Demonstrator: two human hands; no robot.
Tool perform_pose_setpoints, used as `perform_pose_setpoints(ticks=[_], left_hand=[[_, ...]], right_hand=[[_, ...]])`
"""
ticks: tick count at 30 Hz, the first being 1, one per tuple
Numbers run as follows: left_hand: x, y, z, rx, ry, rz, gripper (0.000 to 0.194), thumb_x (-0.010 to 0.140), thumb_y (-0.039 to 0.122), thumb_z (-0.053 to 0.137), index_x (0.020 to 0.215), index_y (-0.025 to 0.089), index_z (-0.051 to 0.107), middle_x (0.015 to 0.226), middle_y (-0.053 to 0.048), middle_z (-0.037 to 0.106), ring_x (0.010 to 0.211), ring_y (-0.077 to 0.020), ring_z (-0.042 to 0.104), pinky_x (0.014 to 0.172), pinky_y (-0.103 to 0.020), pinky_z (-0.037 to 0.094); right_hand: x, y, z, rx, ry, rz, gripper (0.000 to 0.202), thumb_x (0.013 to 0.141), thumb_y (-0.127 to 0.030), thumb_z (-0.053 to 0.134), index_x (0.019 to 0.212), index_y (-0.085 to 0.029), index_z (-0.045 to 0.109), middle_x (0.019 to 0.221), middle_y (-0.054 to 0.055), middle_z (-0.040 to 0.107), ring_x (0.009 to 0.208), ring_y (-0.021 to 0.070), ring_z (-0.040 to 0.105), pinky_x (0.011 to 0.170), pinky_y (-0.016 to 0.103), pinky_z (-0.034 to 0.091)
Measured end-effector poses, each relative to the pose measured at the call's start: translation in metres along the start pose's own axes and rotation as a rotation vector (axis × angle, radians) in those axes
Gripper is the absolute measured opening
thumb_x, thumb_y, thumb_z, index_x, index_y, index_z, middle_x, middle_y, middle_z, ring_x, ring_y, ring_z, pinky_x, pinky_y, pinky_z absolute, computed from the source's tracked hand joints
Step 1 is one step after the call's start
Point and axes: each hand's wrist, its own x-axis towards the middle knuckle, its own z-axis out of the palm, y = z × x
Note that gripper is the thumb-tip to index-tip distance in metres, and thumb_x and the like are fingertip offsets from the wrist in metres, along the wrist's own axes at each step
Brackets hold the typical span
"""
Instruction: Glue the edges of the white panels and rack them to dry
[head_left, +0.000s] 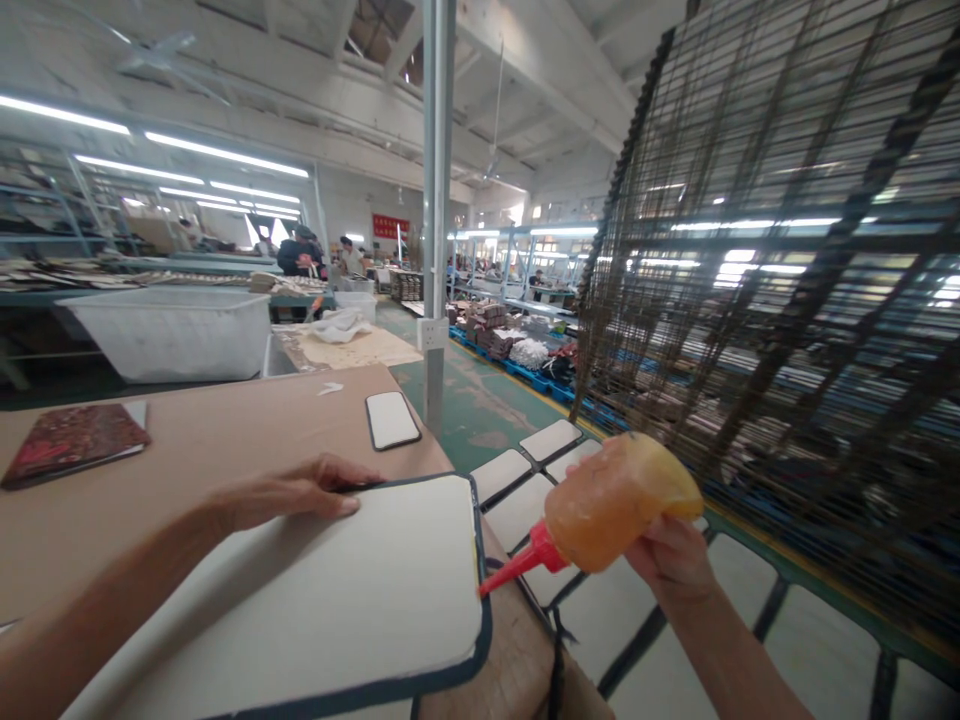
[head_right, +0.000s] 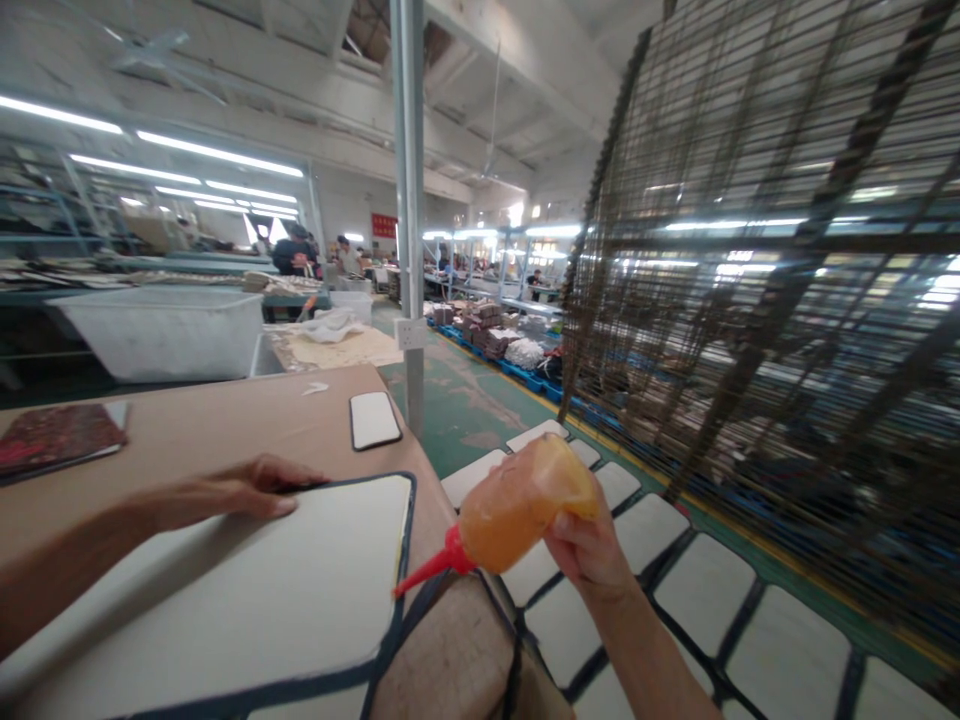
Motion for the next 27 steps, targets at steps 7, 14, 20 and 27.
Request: perform_pose_setpoints(ticks=[7, 14, 20, 27], left_hand=[[-0.003, -0.007, -0.003, -0.088, 0.008, 0.002, 0.038, 0.067, 0.033, 0.066, 0.104, 0.027, 0.068, 0.096, -0.002, 0.071, 0.107, -0.0318, 0.055, 0.092, -0.037, 0.043], [0.003, -0.023, -0.004, -0.129, 0.115, -0.005, 0.042, 0.061, 0.036, 0.068, 0.101, 0.023, 0.07, 0.094, -0.006, 0.071, 0.096, -0.0317, 0.061, 0.081, -0.035, 0.049], [0.001, -0.031, -0.004, -0.197, 0.14, -0.014, 0.044, 0.063, 0.037, 0.068, 0.105, 0.023, 0.068, 0.099, -0.005, 0.07, 0.092, -0.0299, 0.063, 0.076, -0.033, 0.051], [0.005, -0.039, 0.002, -0.308, 0.178, -0.018, 0.045, 0.063, 0.037, 0.07, 0.105, 0.022, 0.067, 0.102, -0.004, 0.069, 0.094, -0.0281, 0.062, 0.079, -0.032, 0.05]], right_hand=[[-0.004, -0.005, 0.014, -0.012, 0.043, 0.009, 0.059, 0.041, -0.034, 0.08, 0.097, -0.027, 0.065, 0.091, 0.007, 0.069, 0.094, 0.0356, 0.06, 0.086, 0.051, 0.044], [-0.008, -0.002, 0.02, -0.027, 0.132, -0.017, 0.071, 0.036, -0.034, 0.083, 0.104, -0.026, 0.062, 0.092, 0.009, 0.069, 0.094, 0.0367, 0.06, 0.087, 0.054, 0.043], [-0.012, 0.009, 0.01, -0.034, 0.2, -0.118, 0.071, 0.042, -0.034, 0.084, 0.108, -0.026, 0.061, 0.094, 0.009, 0.069, 0.095, 0.0343, 0.06, 0.09, 0.054, 0.041], [-0.02, 0.022, 0.002, -0.001, 0.251, -0.218, 0.059, 0.054, -0.029, 0.081, 0.109, -0.031, 0.06, 0.097, 0.006, 0.07, 0.094, 0.0314, 0.061, 0.086, 0.051, 0.046]])
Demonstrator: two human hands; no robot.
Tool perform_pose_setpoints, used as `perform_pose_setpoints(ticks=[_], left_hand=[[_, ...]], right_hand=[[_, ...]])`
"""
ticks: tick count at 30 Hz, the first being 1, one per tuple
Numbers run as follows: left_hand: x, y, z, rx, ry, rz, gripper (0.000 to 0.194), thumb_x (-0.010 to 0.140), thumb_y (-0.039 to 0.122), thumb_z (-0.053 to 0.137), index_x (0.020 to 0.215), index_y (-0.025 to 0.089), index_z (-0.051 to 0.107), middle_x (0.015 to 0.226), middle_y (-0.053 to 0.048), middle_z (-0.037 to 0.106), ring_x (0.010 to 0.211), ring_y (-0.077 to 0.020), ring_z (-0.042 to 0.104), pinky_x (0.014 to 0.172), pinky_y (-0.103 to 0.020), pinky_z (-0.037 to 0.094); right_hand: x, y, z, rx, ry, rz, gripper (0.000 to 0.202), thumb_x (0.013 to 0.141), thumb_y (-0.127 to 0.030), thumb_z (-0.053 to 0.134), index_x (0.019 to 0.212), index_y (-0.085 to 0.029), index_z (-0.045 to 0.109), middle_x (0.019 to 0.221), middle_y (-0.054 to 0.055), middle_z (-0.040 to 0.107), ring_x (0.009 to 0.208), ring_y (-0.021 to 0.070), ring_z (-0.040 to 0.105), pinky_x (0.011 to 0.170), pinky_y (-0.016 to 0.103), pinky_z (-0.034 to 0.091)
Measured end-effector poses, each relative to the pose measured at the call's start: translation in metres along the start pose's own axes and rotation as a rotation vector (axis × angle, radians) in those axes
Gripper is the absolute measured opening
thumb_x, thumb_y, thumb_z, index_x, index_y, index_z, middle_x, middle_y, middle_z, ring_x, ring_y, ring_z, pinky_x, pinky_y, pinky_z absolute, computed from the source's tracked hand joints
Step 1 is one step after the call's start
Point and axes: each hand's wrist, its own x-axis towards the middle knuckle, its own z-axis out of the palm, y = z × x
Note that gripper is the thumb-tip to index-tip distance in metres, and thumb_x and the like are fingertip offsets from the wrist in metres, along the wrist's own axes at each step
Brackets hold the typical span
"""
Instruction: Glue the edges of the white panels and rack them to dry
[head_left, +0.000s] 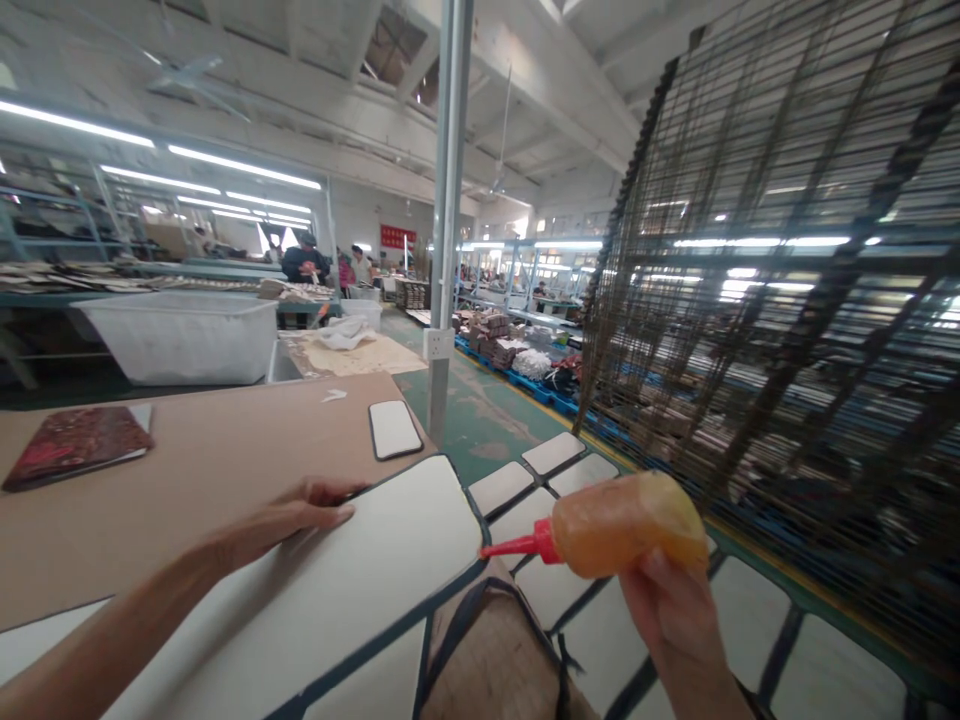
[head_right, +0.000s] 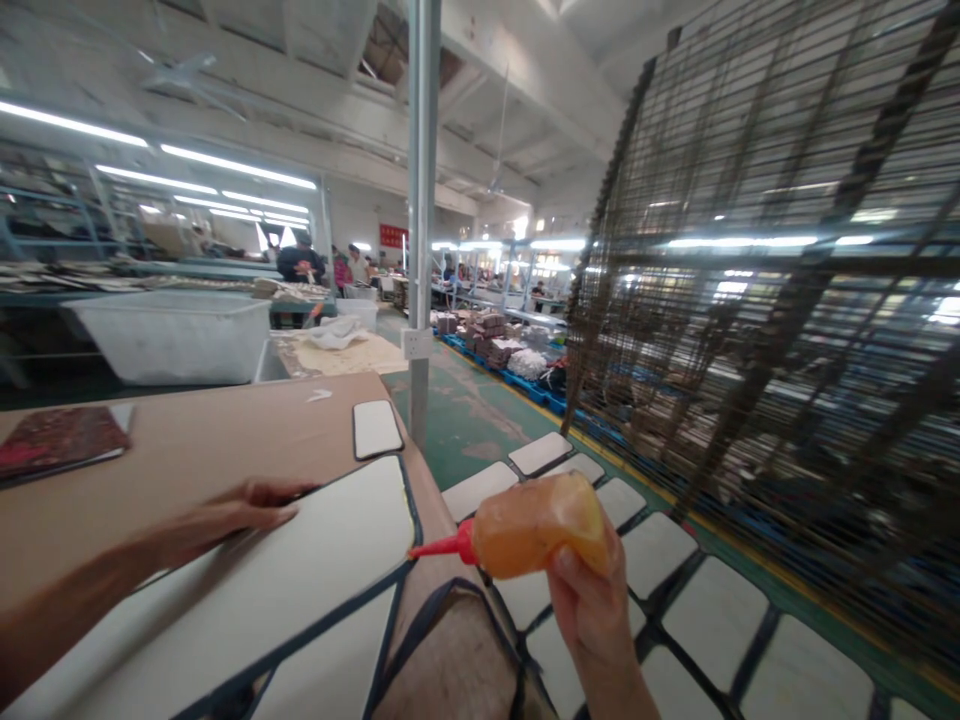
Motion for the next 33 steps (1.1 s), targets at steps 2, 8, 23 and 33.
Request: perform_pose_setpoints(ticks=[2, 8, 23, 33], left_hand=[[0.004, -0.006, 0.0, -0.065, 0.03, -0.024, 0.049, 0.061, 0.038, 0.071, 0.108, 0.022, 0.066, 0.1, -0.004, 0.07, 0.09, -0.0278, 0.064, 0.074, -0.031, 0.052], [0.009, -0.018, 0.0, -0.153, 0.05, -0.028, 0.062, 0.059, 0.038, 0.074, 0.116, 0.02, 0.06, 0.098, -0.006, 0.071, 0.089, -0.027, 0.065, 0.075, -0.03, 0.052], [0.012, -0.034, 0.01, -0.267, 0.151, -0.033, 0.07, 0.062, 0.036, 0.074, 0.125, 0.016, 0.051, 0.095, -0.006, 0.071, 0.081, -0.0214, 0.067, 0.067, -0.024, 0.053], [0.011, -0.035, 0.018, -0.295, 0.174, -0.035, 0.068, 0.063, 0.034, 0.074, 0.124, 0.016, 0.051, 0.091, -0.007, 0.072, 0.074, -0.0192, 0.066, 0.061, -0.022, 0.053]], right_hand=[[-0.002, 0.001, 0.001, -0.013, 0.015, -0.012, 0.059, 0.056, -0.029, 0.08, 0.111, -0.031, 0.059, 0.099, 0.006, 0.069, 0.09, 0.0298, 0.063, 0.084, 0.049, 0.047], [-0.001, 0.002, 0.011, -0.015, 0.115, -0.081, 0.053, 0.056, -0.026, 0.079, 0.106, -0.028, 0.062, 0.098, 0.004, 0.069, 0.078, 0.023, 0.065, 0.076, 0.037, 0.051], [-0.001, 0.015, 0.016, -0.014, 0.174, -0.111, 0.044, 0.056, -0.022, 0.079, 0.098, -0.026, 0.065, 0.086, -0.001, 0.069, 0.081, 0.0156, 0.061, 0.08, 0.026, 0.047], [-0.006, 0.024, 0.017, -0.032, 0.186, -0.133, 0.043, 0.057, -0.024, 0.079, 0.097, -0.024, 0.066, 0.081, -0.001, 0.068, 0.076, 0.016, 0.063, 0.075, 0.027, 0.049]])
